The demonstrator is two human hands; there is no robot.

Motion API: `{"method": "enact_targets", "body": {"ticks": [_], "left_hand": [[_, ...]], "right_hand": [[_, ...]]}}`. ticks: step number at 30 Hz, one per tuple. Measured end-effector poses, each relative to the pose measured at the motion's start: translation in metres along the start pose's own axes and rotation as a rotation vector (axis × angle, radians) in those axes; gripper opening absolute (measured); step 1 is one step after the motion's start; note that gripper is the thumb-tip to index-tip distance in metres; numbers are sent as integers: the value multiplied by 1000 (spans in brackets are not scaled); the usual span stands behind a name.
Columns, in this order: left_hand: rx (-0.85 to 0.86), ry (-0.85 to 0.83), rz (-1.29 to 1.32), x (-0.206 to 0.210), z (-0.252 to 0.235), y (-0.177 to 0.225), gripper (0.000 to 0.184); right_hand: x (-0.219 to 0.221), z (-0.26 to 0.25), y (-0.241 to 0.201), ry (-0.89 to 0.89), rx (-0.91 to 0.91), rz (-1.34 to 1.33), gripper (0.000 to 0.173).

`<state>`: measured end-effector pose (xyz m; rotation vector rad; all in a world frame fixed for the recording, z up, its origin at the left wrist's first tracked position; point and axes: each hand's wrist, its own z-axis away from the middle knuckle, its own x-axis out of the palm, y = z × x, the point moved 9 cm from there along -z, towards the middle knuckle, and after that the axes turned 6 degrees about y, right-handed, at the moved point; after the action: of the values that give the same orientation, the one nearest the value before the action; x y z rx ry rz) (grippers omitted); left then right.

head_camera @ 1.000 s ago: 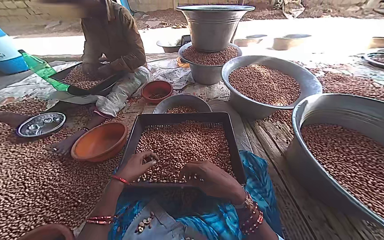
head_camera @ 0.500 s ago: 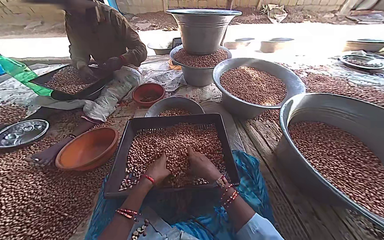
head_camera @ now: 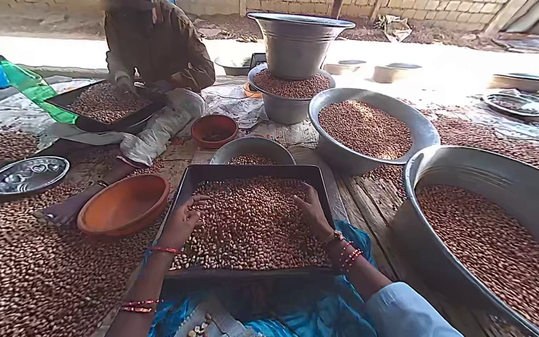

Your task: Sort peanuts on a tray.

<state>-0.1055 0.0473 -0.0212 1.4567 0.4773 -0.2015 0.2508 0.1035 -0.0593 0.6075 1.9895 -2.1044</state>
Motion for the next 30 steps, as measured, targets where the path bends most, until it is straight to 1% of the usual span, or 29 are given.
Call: {"method": "enact_targets", "body": {"ticks": [2,5,7,8,10,13,16,19,21,22,23,24,25,27,29,30], "left_hand": [[-6,18,6,1,-2,-7,40],[32,36,40,9,-3,-8,36],[38,40,57,13,-6,-12,34],[42,50,58,13,-7,-12,34],[57,81,51,9,-7,-13,33],[74,101,40,4,-6,-16,35],[92,136,29,-2,-4,-20,35],[114,148,-8,-7,-6,-28,35],[139,146,-63,-8,-6,-30,35],[152,128,-113,-7,-7,-31,36],[167,104,-181,-5,-7,-31,36],[186,70,-246,0,-6,-30,37],[205,34,-310,5,-5,-28,37],[223,-28,-402,16,-5,-26,38],[238,-32,-439,22,-6,-19,38],[230,-23,-448,23,-7,-15,38]], "right_hand": [[8,-6,-3,62,-38,47,57],[26,-18,-18,176,-102,116,44],[44,-29,-30,202,-142,164,37],[56,-33,-38,187,-167,177,36],[84,-35,-56,66,-210,236,36],[132,-16,-83,-192,-281,357,43],[174,23,-98,-402,-468,431,46],[194,78,-105,-667,-630,506,48],[189,106,-107,-832,-728,474,46],[177,110,-109,-844,-748,411,40],[159,105,-113,-787,-756,332,32],[136,92,-116,-684,-729,278,24],[110,74,-112,-552,-666,304,20],[61,34,-93,-350,-455,540,24],[28,5,-69,-281,-282,757,27],[20,-4,-59,-270,-243,807,27]]}}
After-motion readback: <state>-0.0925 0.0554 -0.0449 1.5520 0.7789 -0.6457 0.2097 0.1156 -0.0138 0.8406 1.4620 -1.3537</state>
